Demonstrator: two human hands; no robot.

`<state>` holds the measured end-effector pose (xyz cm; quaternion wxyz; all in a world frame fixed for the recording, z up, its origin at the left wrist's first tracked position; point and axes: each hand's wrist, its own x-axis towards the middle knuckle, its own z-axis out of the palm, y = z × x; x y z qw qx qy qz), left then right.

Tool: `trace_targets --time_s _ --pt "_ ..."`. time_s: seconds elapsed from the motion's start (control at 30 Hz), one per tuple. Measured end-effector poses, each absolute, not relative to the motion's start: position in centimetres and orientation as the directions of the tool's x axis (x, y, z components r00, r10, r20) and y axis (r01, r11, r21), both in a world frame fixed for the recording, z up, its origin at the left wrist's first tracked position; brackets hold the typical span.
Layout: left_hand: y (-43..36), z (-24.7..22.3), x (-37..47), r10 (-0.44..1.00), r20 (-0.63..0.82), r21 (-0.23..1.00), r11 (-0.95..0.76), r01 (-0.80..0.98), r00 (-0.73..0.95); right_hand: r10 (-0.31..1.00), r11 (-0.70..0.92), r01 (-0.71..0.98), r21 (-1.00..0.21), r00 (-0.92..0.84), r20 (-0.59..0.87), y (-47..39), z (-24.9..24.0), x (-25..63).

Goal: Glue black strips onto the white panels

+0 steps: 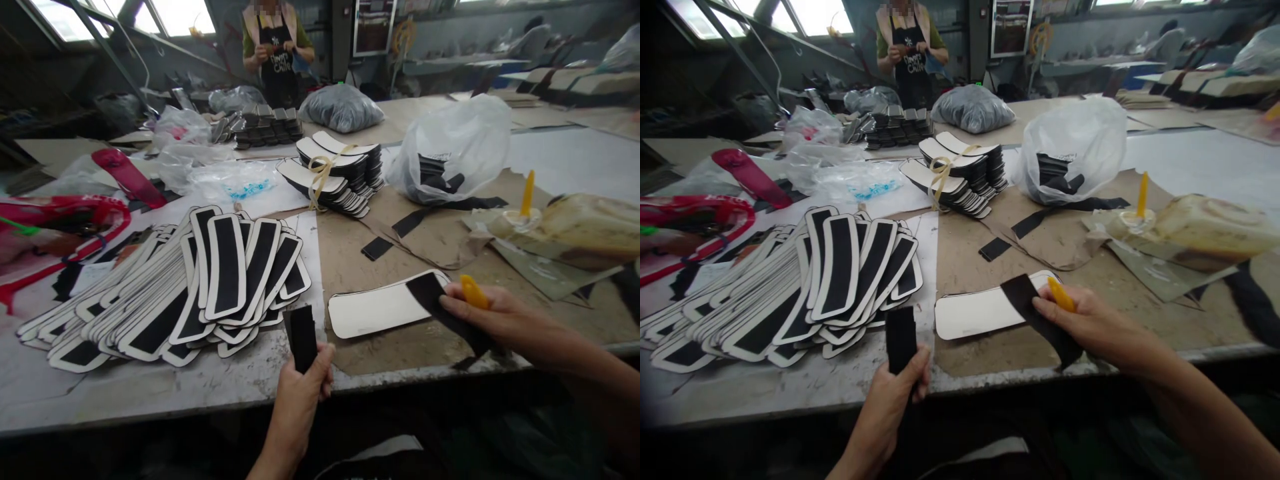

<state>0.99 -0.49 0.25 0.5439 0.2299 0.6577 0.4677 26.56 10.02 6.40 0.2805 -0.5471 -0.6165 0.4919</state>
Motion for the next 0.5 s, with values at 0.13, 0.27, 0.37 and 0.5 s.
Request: trace_targets --time_s 0.13,0.27,0.37,0.5 --pt "2.9 -0.3 0.7 0.840 -0.443 0.897 0.415 -0.154 -0.315 0.811 0.291 0.622 -0.727 -0.563 -0.157 11.8 6.7 23.9" --pt "4.2 -1.0 0.4 0.845 -0.450 0.893 0.423 -0.156 -0.288 0.665 0.370 0.658 -0.656 -0.681 -0.307 13.5 6.3 20.0" --pt "4.4 -1.1 0.0 0.839 -0.471 0.882 0.440 -0.169 -0.273 0.596 0.352 0.674 -0.649 -0.696 -0.400 14.8 5.8 17.7" --pt "4.7 -1.0 -0.2 0.842 -0.484 0.873 0.449 -0.190 -0.238 0.540 0.327 0.677 -0.659 -0.706 -0.458 16.1 4.6 15.8"
